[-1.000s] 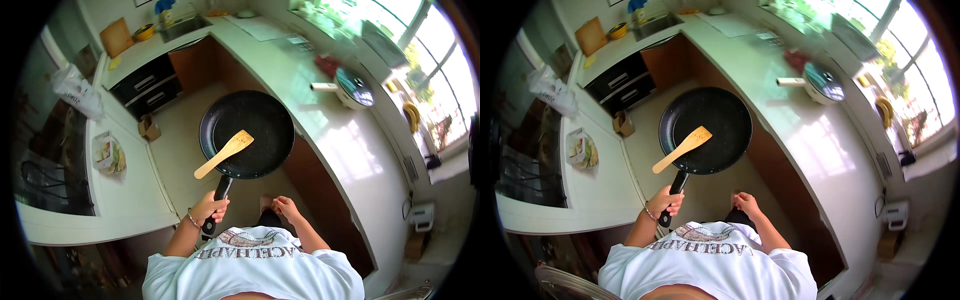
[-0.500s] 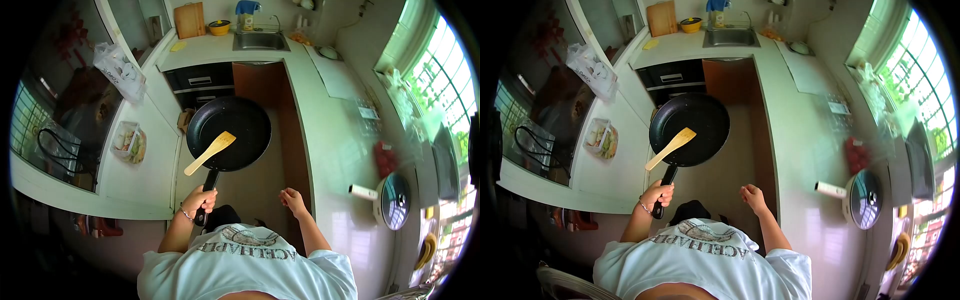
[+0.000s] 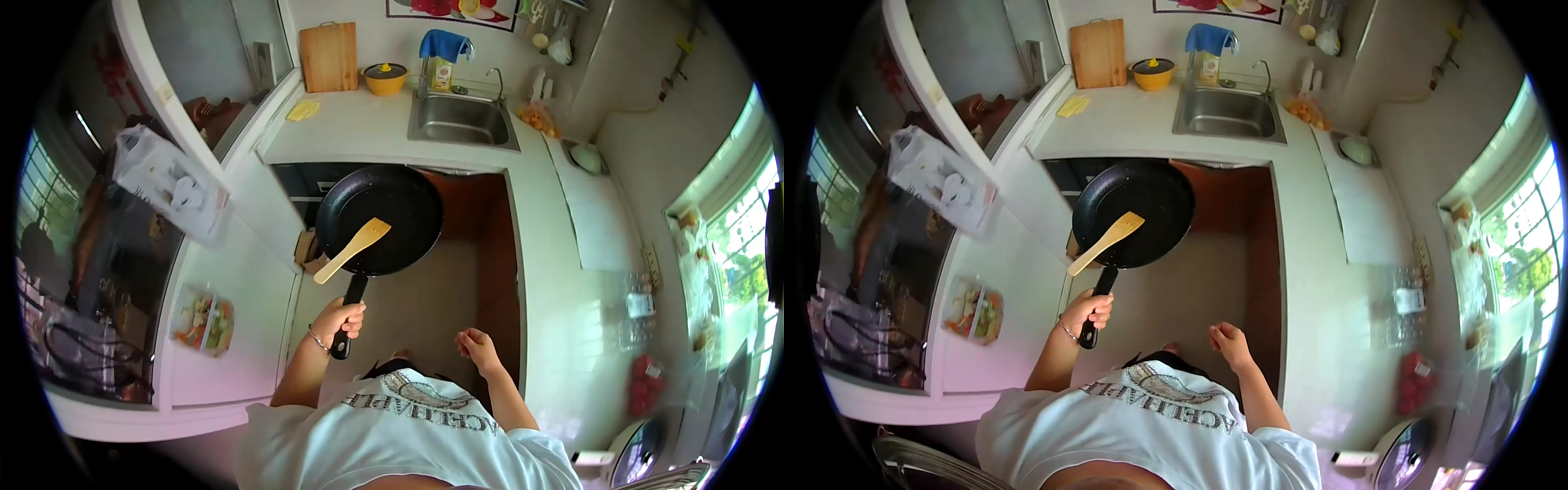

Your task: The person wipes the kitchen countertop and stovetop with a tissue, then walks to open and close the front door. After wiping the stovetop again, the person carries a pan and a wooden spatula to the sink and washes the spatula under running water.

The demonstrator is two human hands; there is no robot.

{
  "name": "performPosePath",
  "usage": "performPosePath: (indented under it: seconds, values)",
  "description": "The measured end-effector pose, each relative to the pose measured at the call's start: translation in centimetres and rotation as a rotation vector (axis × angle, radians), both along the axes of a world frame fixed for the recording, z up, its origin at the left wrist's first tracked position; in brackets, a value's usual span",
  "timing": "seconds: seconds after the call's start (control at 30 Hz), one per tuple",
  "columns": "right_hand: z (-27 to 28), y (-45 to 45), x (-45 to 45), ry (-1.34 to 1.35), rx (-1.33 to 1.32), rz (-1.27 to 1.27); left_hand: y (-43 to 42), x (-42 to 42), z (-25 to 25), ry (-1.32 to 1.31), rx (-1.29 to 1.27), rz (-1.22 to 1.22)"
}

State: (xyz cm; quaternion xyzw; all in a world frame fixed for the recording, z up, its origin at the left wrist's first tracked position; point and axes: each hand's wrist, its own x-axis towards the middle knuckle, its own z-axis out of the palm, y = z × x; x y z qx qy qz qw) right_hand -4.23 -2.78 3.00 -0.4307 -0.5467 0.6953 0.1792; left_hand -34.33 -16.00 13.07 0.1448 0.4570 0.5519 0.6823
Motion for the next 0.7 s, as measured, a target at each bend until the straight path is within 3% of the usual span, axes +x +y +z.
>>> performPosePath:
  seconds: [0.1, 0.3, 0.4, 0.7]
  values:
    - [2.6, 5.6, -1.5, -0.011, -0.033, -0.084, 7.3, -3.6, 0.3, -0.027, -0.009, 0.005]
    - [-0.4, 17.5, -4.1, -0.014, -0.097, -0.142, 21.1, -10.1, -2.5, -0.016, -0.012, 0.043]
    - [-1.6, 24.9, -7.3, -0.034, -0.110, -0.060, 27.5, -12.6, -3.7, 0.002, -0.002, 0.103]
    - [4.2, 48.1, -19.0, 0.015, 0.042, 0.224, 44.1, -21.0, -5.9, 0.004, -0.066, 0.192]
